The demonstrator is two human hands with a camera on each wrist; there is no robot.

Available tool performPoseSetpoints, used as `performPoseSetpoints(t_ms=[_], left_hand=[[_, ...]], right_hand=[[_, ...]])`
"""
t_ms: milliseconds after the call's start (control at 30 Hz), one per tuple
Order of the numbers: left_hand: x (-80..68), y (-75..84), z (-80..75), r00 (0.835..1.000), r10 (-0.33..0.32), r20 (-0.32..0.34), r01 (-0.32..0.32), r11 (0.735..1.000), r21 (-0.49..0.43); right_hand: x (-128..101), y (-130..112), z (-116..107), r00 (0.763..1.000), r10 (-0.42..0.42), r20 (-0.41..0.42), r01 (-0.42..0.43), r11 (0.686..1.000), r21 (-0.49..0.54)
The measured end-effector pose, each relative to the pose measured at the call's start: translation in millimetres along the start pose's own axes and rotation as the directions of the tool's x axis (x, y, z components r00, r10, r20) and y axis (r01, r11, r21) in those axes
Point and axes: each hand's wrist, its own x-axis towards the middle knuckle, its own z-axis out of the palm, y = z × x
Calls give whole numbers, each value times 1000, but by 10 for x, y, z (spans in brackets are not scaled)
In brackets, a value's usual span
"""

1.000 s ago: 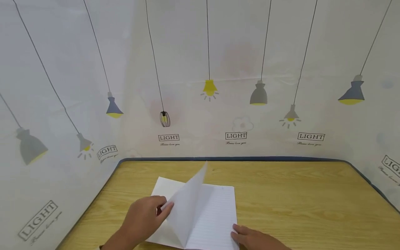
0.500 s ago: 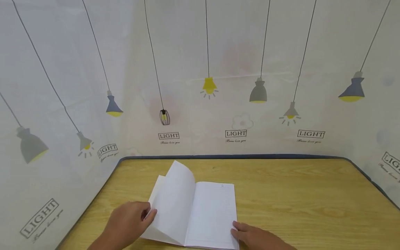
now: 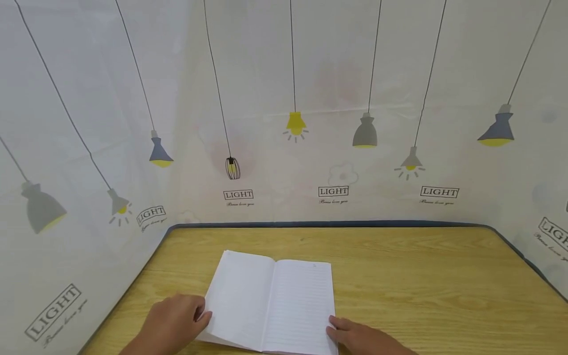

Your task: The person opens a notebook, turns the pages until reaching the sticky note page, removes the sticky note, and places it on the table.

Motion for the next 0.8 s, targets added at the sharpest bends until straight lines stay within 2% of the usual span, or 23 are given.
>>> performPoseSetpoints(t_ms=[200,233,367,600,800], left_hand=[[-5,-23,26,1000,3,1,-3,1000,2],[-4,-29,31,1000,-2,9,2,1000,1],[-1,-52,60,1000,-7,26,7,1000,7],[-4,-90,129,999,36,-25,-35,999,38],[30,-122,176,999,33,12,-34,996,77]], right_hand=[[-1,24,7,1000,3,2,-3,1000,0],[11,104,72,1000,1,-2,-1,1000,-5],[18,171,122,1000,14,11,-14,1000,13],[-15,165,113,999,-38,-17,38,999,16],[-9,133,107,1000,-11,-7,11,1000,6]])
